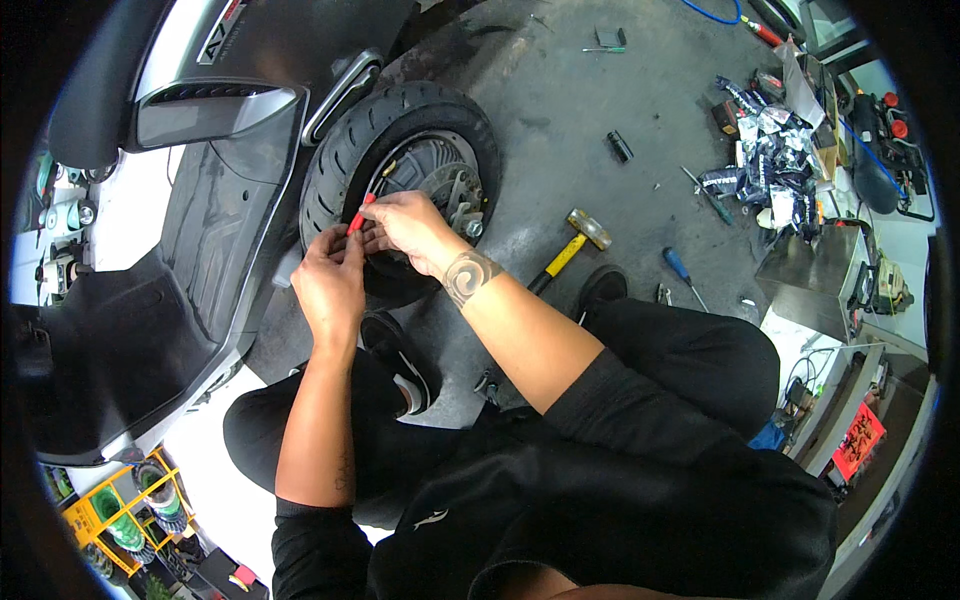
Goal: The person removes a motorcycle tire from its rim using tire irons and a hammer. They pry the tire bead over the rim edge, rotate the tire, and repeat the process until the tire is fully separated from the rim.
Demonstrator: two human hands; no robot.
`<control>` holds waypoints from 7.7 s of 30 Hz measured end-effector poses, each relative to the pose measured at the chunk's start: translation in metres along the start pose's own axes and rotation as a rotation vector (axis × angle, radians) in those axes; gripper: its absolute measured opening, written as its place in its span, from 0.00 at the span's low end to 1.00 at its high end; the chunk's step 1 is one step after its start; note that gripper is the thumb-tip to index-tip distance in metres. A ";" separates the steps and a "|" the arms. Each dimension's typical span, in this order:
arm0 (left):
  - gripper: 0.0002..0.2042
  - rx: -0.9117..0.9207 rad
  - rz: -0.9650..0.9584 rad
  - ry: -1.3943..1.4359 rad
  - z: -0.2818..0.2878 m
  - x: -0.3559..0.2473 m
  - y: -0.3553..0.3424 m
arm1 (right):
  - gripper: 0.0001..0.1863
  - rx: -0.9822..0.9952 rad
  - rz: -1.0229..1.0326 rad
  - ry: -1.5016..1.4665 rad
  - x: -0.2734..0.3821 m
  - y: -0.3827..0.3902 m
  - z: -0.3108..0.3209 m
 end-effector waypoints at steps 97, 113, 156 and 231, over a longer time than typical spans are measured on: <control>0.17 0.216 0.284 -0.036 -0.011 -0.012 -0.022 | 0.18 -0.091 -0.124 0.115 0.010 0.000 0.002; 0.25 0.223 0.401 0.134 -0.006 -0.008 -0.024 | 0.15 -0.129 -0.145 0.051 0.003 -0.006 -0.004; 0.19 -0.018 0.053 -0.230 0.000 -0.029 -0.019 | 0.17 -0.017 -0.129 0.179 0.015 -0.003 -0.001; 0.26 0.070 -0.127 -0.520 -0.010 -0.039 -0.015 | 0.19 -0.036 -0.120 0.197 0.013 -0.012 0.005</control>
Point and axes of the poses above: each hand's wrist, its own y-axis away from the middle knuckle, its own z-axis out of the back of the hand, x = y × z, the point moved 4 cm from there along -y, towards the middle knuckle, and after that the axes turned 4 degrees about y, right-handed, at the moved point
